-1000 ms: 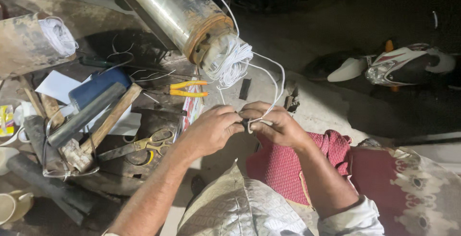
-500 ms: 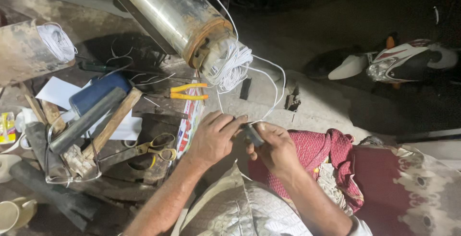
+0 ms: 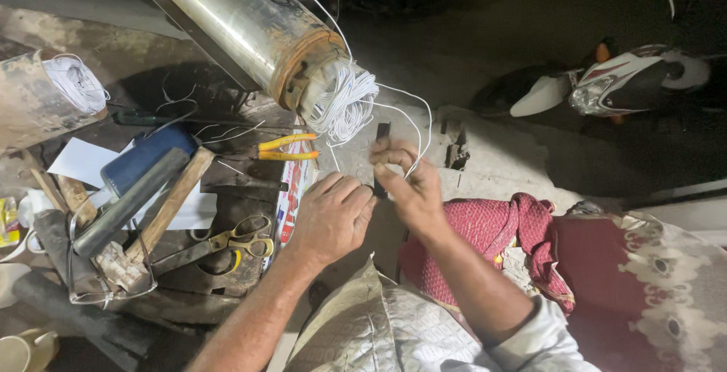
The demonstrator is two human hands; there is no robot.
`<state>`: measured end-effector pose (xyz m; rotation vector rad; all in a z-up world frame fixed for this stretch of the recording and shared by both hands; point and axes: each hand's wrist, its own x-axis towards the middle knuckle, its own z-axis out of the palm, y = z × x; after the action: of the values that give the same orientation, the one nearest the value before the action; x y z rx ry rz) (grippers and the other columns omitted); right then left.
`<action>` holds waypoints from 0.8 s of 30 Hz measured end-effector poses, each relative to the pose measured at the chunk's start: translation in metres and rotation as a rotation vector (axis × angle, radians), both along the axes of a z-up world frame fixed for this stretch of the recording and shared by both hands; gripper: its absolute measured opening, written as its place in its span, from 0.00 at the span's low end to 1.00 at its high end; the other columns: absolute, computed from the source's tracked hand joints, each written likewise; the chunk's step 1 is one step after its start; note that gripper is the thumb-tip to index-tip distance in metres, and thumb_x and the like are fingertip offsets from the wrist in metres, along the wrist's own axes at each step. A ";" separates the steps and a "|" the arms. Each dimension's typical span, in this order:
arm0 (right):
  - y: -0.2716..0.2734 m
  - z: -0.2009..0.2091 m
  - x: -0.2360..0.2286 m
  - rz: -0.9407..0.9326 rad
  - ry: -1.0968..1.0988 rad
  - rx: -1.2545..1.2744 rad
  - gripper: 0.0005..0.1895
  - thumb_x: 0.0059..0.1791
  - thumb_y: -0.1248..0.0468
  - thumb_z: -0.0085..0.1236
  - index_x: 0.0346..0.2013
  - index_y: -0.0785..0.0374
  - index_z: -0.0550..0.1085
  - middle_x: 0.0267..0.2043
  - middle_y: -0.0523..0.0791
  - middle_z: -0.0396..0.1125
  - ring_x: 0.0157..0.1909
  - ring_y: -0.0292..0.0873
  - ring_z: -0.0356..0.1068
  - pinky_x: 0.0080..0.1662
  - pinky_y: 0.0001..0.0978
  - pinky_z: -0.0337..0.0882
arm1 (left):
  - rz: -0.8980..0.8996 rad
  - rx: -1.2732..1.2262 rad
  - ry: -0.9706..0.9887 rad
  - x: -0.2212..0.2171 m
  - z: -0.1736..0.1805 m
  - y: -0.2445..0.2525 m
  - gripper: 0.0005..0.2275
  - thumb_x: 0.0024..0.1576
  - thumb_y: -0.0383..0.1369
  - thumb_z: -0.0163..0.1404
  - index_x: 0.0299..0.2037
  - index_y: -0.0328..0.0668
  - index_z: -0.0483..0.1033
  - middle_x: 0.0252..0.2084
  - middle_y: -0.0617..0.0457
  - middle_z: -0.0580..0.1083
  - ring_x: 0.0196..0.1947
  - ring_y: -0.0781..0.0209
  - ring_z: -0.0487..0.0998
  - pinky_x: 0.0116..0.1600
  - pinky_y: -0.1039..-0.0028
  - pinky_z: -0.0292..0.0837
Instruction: The person twists two copper wire ends together, uses pliers to tighten the connection, retrieves a roll of electrical tape from a drawer, cuts a piece with scissors, and wraps the tape around the joined wires to insulate the connection.
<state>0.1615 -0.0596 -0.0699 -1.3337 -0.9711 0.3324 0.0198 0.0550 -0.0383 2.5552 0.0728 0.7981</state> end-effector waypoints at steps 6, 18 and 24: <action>-0.037 0.014 0.044 0.441 -0.232 -0.190 0.14 0.53 0.66 0.56 0.51 0.71 0.75 0.57 0.51 0.70 0.56 0.47 0.72 0.54 0.34 0.73 | -0.069 -0.062 -0.009 -0.002 0.008 0.008 0.06 0.57 0.33 0.54 0.38 0.38 0.77 0.34 0.51 0.73 0.37 0.48 0.73 0.42 0.61 0.70; -0.050 -0.023 -0.012 0.236 1.139 -0.021 0.11 0.50 0.63 0.57 0.38 0.71 0.78 0.26 0.49 0.71 0.26 0.42 0.71 0.32 0.34 0.73 | 0.069 0.178 0.018 -0.002 -0.017 -0.001 0.17 0.49 0.29 0.55 0.49 0.37 0.81 0.33 0.52 0.72 0.39 0.52 0.70 0.44 0.62 0.69; -0.039 -0.015 -0.017 0.168 0.693 -0.072 0.07 0.50 0.71 0.62 0.41 0.71 0.74 0.35 0.49 0.72 0.35 0.44 0.72 0.39 0.37 0.75 | 0.090 0.207 0.189 0.000 -0.010 -0.007 0.06 0.51 0.30 0.53 0.36 0.39 0.77 0.35 0.53 0.74 0.42 0.51 0.71 0.49 0.59 0.67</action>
<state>0.1446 -0.0991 -0.0853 -1.0794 -0.4837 0.8970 0.0194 0.0482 -0.0480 2.8369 0.1744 0.6227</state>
